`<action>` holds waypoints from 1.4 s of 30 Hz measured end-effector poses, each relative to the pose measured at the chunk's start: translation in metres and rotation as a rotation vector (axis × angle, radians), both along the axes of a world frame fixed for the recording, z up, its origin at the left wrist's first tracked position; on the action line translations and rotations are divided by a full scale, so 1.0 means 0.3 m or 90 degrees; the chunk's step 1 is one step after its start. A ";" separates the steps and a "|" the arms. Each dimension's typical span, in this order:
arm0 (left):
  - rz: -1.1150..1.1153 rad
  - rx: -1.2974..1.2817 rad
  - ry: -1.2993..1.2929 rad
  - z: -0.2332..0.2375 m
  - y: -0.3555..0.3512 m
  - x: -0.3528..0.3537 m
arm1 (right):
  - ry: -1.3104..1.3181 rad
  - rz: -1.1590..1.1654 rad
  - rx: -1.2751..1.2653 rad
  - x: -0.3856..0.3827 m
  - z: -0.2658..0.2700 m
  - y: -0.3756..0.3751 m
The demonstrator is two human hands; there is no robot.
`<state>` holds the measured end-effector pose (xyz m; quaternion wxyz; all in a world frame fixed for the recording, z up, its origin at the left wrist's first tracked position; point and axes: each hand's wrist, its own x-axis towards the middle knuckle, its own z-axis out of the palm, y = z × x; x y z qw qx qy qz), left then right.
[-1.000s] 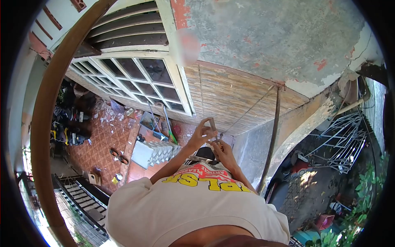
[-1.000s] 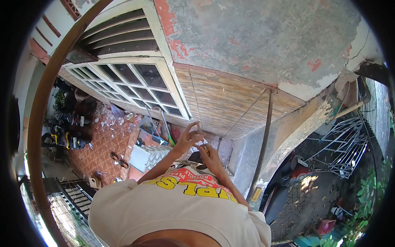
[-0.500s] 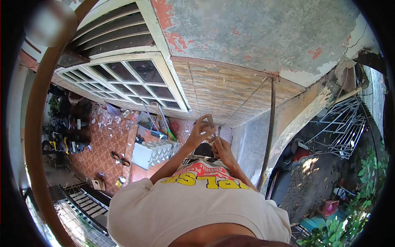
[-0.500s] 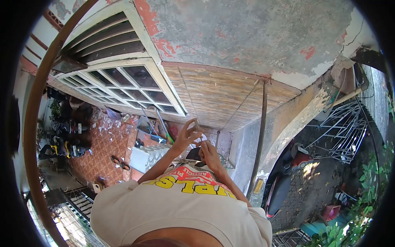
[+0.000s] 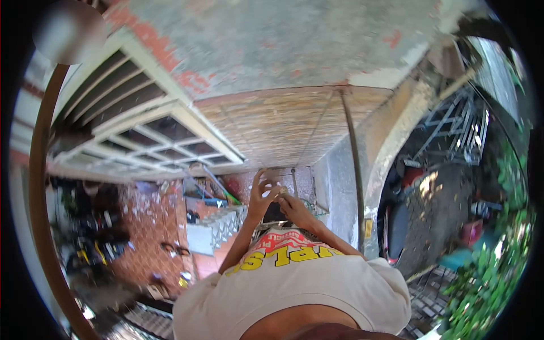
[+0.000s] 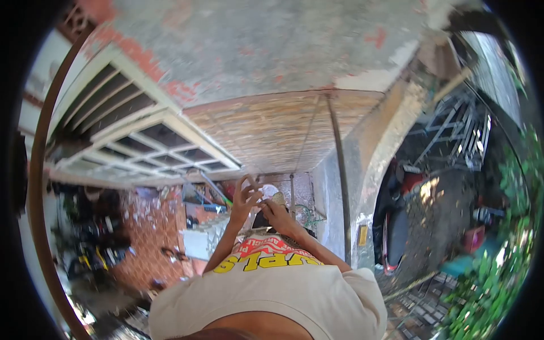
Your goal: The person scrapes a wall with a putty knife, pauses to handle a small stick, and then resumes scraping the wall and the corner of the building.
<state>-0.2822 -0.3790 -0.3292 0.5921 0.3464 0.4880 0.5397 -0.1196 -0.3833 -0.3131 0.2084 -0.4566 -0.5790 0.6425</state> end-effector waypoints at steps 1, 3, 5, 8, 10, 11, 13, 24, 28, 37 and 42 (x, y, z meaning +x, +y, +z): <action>-0.008 0.002 -0.029 0.007 0.007 0.002 | -0.006 -0.017 0.039 -0.001 -0.005 -0.002; -0.028 0.012 0.008 0.012 0.022 0.000 | 0.071 -0.060 0.034 -0.011 -0.028 0.001; -0.018 0.029 0.028 0.011 0.039 0.016 | 0.137 -0.107 -0.117 -0.002 0.047 0.006; -0.019 0.042 0.046 0.023 0.083 0.070 | 0.225 -0.212 -0.268 0.016 0.098 0.026; -0.105 0.068 0.137 0.040 0.147 0.085 | 0.234 -0.281 -0.206 0.024 0.070 0.033; -0.083 0.091 0.147 0.043 0.180 0.123 | 0.273 -0.306 -0.211 0.032 0.056 0.049; -0.120 0.039 0.191 0.177 0.255 0.204 | 0.296 -0.383 -0.120 0.030 0.081 0.099; -0.181 0.332 0.352 0.521 0.864 0.639 | 0.223 -0.762 0.291 0.257 0.328 0.630; -0.180 0.360 0.282 0.592 1.003 0.782 | 0.215 -0.870 0.457 0.320 0.392 0.813; -0.085 0.547 0.428 0.574 1.219 0.894 | 0.130 -0.821 0.462 0.461 0.403 1.020; -0.088 0.575 0.517 0.618 1.231 0.935 | 0.209 -0.815 0.525 0.484 0.395 1.062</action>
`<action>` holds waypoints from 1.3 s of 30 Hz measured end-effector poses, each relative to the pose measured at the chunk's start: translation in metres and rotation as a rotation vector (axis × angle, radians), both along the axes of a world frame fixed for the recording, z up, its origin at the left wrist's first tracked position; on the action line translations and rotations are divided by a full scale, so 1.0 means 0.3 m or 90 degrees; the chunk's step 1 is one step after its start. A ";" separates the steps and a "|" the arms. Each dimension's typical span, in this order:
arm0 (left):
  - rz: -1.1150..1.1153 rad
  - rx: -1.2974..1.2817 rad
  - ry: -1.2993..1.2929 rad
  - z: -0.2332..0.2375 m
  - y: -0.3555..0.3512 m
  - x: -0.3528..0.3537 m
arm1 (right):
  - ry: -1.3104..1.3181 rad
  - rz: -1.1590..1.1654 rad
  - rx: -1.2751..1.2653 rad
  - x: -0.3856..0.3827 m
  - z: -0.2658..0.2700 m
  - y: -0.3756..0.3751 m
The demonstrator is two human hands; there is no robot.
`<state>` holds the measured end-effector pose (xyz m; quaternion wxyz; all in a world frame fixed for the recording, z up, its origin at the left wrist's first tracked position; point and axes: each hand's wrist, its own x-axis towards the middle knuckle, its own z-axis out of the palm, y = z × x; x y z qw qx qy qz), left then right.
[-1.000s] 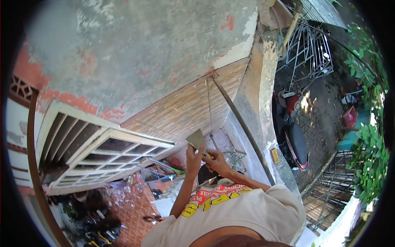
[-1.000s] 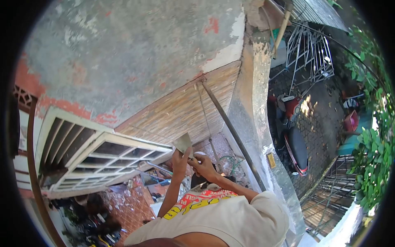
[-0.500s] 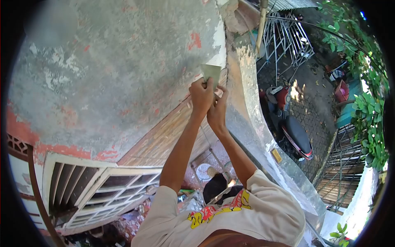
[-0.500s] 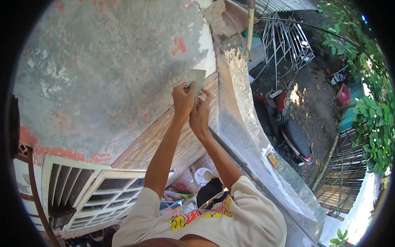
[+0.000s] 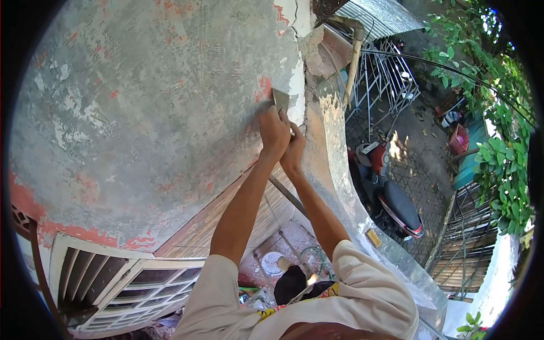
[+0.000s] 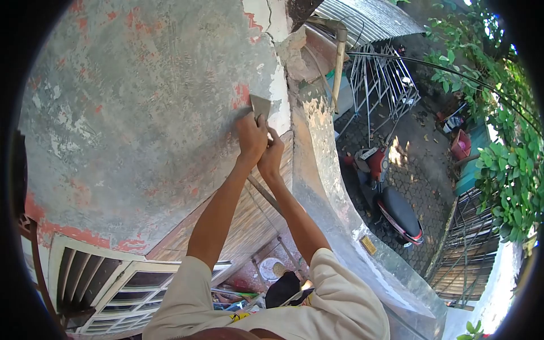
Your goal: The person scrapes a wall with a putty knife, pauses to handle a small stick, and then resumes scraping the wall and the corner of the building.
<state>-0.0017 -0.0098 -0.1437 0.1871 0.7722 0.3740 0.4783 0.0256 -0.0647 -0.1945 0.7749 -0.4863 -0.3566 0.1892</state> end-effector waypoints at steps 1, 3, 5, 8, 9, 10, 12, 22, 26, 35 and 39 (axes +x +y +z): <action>0.015 0.012 -0.002 -0.010 -0.021 -0.008 | -0.018 0.009 0.015 -0.001 -0.024 -0.006; 0.027 0.010 -0.021 -0.027 -0.023 0.003 | -0.029 0.021 -0.012 0.021 -0.033 -0.014; 0.024 0.001 -0.012 -0.036 -0.005 0.007 | -0.020 0.051 -0.063 0.053 -0.029 -0.006; 0.007 -0.016 0.002 -0.015 0.003 0.036 | 0.099 0.064 -0.079 0.048 0.005 -0.005; 0.014 -0.004 -0.016 -0.040 0.003 0.038 | 0.047 0.033 -0.021 0.043 -0.012 -0.006; 0.022 0.009 -0.032 -0.047 -0.005 0.025 | 0.020 0.031 -0.018 0.042 -0.030 -0.015; 0.007 -0.053 -0.030 -0.054 -0.005 0.007 | -0.031 0.032 -0.012 0.033 -0.059 -0.019; 0.024 -0.062 -0.075 -0.087 -0.027 0.004 | -0.028 0.065 -0.033 0.047 -0.092 -0.021; 0.033 -0.039 -0.046 -0.051 -0.008 0.046 | -0.043 0.049 -0.039 0.073 -0.073 -0.005; 0.014 -0.011 -0.031 -0.023 0.003 0.059 | -0.038 0.041 -0.012 0.099 -0.092 0.025; -0.001 -0.134 -0.103 -0.079 -0.039 0.024 | -0.086 0.043 -0.013 0.103 -0.095 -0.009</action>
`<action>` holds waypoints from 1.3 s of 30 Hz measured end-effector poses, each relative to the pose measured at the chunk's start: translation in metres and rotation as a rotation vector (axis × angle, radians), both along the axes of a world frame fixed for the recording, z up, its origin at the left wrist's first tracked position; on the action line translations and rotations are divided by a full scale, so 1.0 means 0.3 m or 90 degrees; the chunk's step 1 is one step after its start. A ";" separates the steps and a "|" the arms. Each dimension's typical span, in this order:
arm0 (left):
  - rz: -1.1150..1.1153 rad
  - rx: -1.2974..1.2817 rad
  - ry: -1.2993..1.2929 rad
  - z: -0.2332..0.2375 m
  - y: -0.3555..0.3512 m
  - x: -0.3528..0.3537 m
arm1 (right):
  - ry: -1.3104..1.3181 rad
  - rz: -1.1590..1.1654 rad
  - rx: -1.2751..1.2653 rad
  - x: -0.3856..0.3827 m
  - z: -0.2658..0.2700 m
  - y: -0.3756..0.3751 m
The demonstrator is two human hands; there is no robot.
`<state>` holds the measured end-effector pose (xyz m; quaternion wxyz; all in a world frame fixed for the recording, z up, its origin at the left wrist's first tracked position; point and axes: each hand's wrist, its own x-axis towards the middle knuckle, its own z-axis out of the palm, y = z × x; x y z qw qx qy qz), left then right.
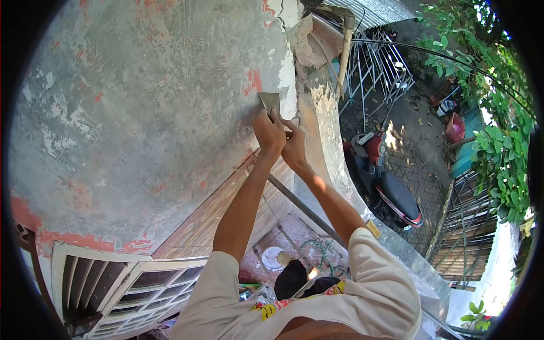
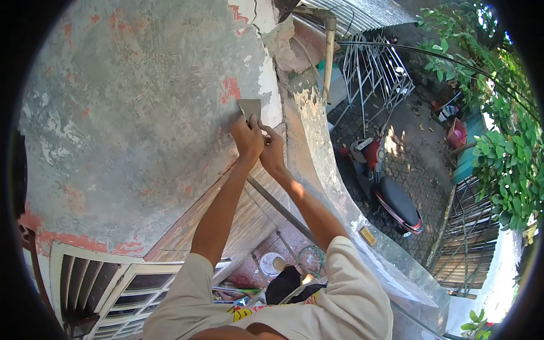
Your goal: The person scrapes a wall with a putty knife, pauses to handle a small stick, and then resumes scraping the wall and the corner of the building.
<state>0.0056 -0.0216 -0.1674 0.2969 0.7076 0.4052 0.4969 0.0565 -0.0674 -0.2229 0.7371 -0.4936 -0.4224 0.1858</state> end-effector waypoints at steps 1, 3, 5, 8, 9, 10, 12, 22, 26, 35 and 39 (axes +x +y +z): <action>0.009 0.042 0.003 0.007 0.014 0.011 | -0.004 0.021 -0.015 0.005 0.003 -0.010; 0.027 0.116 0.007 0.012 0.037 0.043 | -0.009 0.014 -0.029 0.027 0.005 0.015; 0.029 0.095 0.012 -0.012 0.026 0.032 | 0.048 0.029 -0.057 0.007 0.049 -0.007; 0.035 0.051 -0.002 0.014 -0.005 0.016 | 0.018 0.017 -0.003 0.004 0.017 -0.012; 0.042 0.066 -0.017 0.016 0.005 0.025 | -0.001 0.013 0.008 0.000 0.022 -0.014; 0.050 0.076 -0.029 0.008 0.010 0.029 | -0.032 0.012 -0.004 0.008 0.027 -0.013; 0.041 0.096 -0.020 0.019 0.026 0.043 | -0.017 0.018 -0.035 0.019 0.052 -0.010; 0.064 0.156 -0.011 0.022 0.037 0.044 | 0.019 0.028 -0.045 0.002 0.087 -0.026; 0.044 0.091 -0.051 0.005 0.012 0.023 | 0.018 0.020 -0.022 -0.011 0.039 -0.021; 0.047 0.107 -0.034 0.024 0.012 0.034 | 0.016 0.029 -0.044 -0.002 0.065 -0.031; 0.068 0.107 -0.040 0.025 -0.006 0.013 | -0.007 0.029 -0.021 0.000 0.032 -0.014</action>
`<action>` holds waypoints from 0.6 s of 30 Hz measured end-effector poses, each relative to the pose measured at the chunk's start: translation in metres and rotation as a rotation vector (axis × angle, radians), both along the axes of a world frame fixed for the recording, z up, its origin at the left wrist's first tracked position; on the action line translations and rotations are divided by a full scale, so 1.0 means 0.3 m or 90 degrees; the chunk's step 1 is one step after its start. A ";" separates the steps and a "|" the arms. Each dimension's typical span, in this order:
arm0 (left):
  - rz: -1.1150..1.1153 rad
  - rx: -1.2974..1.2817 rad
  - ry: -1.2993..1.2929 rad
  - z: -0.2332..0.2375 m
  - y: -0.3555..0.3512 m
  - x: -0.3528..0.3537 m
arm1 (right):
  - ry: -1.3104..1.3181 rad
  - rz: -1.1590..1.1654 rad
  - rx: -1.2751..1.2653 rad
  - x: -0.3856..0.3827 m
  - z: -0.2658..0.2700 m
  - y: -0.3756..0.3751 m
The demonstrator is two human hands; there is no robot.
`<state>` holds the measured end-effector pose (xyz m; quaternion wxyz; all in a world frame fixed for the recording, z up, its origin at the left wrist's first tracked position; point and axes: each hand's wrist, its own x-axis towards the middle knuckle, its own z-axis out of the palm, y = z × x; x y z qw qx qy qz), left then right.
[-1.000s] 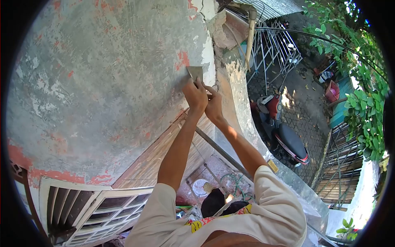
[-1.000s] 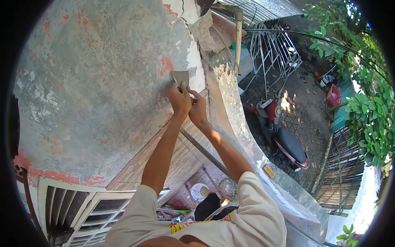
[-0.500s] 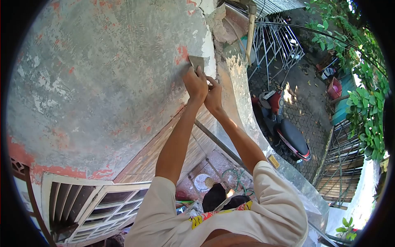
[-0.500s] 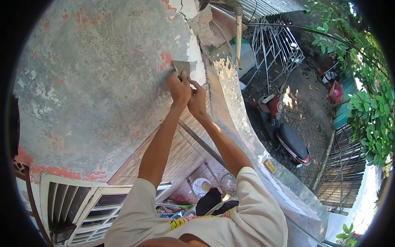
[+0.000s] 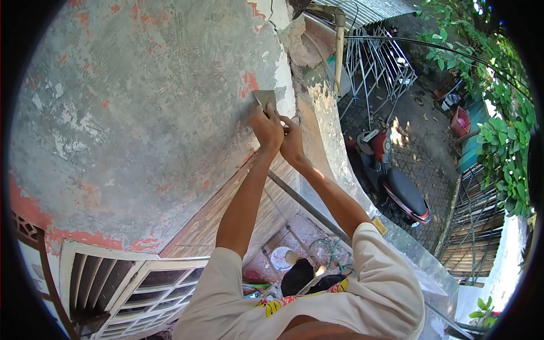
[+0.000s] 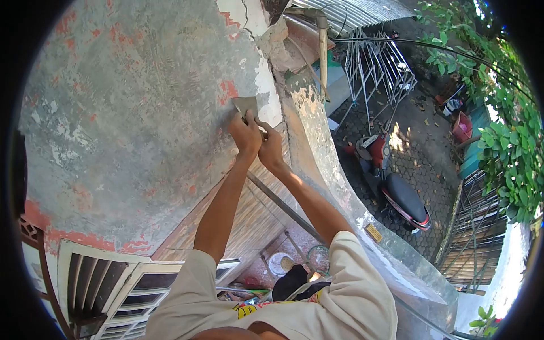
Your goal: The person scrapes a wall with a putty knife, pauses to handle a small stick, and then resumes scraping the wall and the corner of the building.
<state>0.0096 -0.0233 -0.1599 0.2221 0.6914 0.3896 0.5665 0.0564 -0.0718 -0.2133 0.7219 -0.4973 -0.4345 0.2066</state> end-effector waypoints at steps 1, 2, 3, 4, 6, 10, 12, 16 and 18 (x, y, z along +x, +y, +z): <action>0.004 0.001 0.002 -0.003 0.007 0.005 | -0.005 -0.006 0.007 0.001 0.003 0.003; 0.010 0.000 0.002 -0.008 0.012 0.009 | -0.012 -0.010 0.011 0.001 0.003 0.004; 0.009 -0.001 0.008 -0.007 0.014 0.007 | 0.009 -0.003 0.005 -0.004 0.002 0.004; 0.009 -0.004 0.015 -0.010 0.012 0.002 | 0.031 0.004 -0.003 -0.015 -0.003 0.001; 0.000 -0.012 0.009 -0.006 0.008 -0.003 | 0.045 0.008 -0.010 -0.021 0.000 -0.004; -0.006 0.021 -0.002 -0.015 0.029 0.012 | 0.012 -0.002 0.011 -0.006 0.013 0.002; -0.005 0.032 0.005 -0.011 0.032 0.014 | 0.013 -0.008 0.027 -0.005 0.005 0.013; -0.017 -0.012 -0.002 0.014 -0.007 -0.007 | 0.030 -0.005 0.010 -0.017 -0.006 0.005; -0.017 -0.001 -0.001 0.013 0.005 -0.008 | 0.035 0.003 0.005 -0.020 0.013 0.001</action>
